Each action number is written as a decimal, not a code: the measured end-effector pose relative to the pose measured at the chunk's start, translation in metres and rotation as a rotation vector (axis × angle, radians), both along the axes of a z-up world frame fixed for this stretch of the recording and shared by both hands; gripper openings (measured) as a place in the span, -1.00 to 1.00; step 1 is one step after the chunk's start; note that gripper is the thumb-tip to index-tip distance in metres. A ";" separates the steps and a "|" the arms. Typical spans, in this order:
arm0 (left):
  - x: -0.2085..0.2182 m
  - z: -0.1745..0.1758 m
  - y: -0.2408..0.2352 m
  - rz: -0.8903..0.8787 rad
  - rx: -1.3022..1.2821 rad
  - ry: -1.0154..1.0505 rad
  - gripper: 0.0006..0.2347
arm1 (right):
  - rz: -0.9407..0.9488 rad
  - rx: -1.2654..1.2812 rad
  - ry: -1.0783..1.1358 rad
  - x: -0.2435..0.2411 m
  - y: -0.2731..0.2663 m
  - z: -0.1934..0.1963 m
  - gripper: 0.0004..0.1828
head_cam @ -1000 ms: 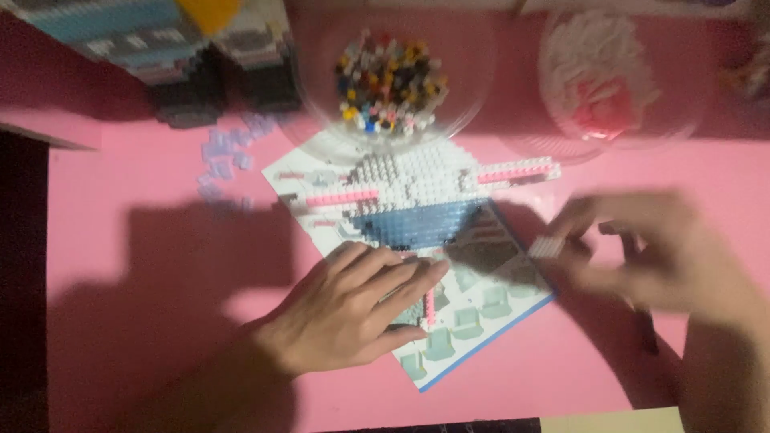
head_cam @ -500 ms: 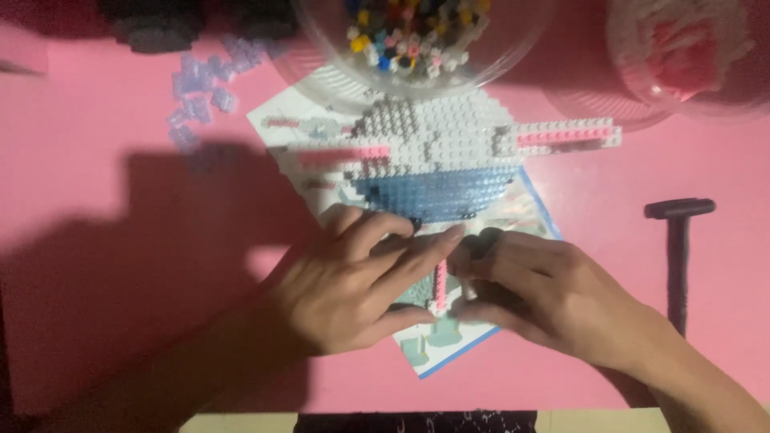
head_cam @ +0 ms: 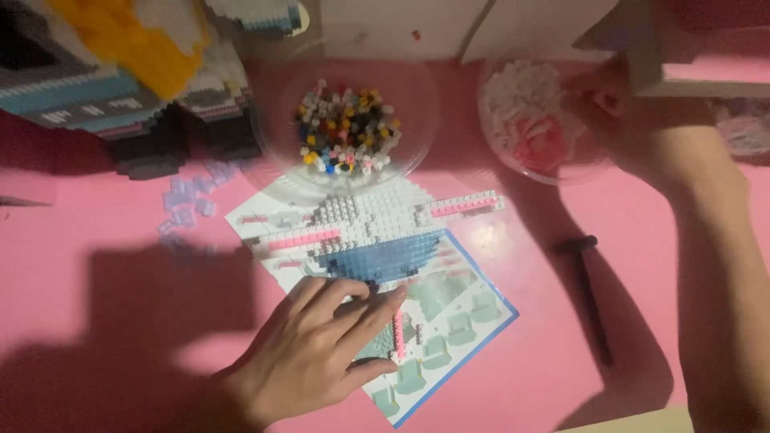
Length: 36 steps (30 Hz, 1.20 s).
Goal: Assembling a model using small plastic building blocks by following a manual.
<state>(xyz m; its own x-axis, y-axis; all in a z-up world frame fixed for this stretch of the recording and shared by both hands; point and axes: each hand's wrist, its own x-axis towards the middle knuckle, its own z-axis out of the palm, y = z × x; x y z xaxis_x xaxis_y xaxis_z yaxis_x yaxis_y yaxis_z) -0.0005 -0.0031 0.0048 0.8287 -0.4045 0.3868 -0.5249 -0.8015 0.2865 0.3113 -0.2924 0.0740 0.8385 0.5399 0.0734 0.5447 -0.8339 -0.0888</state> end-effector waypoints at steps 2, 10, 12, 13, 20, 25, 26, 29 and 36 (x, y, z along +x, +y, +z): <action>-0.001 0.000 0.000 0.005 0.014 -0.003 -0.28 | -0.140 0.056 0.148 0.007 0.024 0.007 -0.60; -0.002 0.000 -0.002 -0.003 0.054 -0.044 -0.33 | -0.241 -0.078 0.212 0.021 0.050 -0.009 -0.62; -0.002 0.001 -0.002 -0.002 0.062 -0.053 -0.34 | -0.319 0.088 0.270 0.019 0.041 -0.008 -0.65; -0.002 0.002 -0.002 0.002 0.071 -0.060 -0.35 | -0.392 0.258 0.331 0.018 0.038 -0.008 -0.55; -0.002 -0.001 -0.003 0.000 0.048 -0.061 -0.36 | 0.093 0.570 0.404 -0.002 0.023 0.015 -0.84; -0.003 0.000 -0.003 -0.007 0.066 -0.071 -0.30 | 0.336 0.002 0.240 -0.005 0.019 0.010 -0.66; -0.003 0.000 -0.003 -0.007 0.067 -0.071 -0.30 | 0.336 0.002 0.239 -0.007 0.020 0.013 -0.66; -0.003 0.000 -0.003 -0.001 0.105 -0.068 -0.30 | 0.250 -0.095 0.335 -0.010 0.026 0.016 -0.75; -0.004 0.001 -0.003 -0.010 0.081 -0.082 -0.33 | 0.078 -0.130 0.471 -0.018 0.042 0.027 -0.74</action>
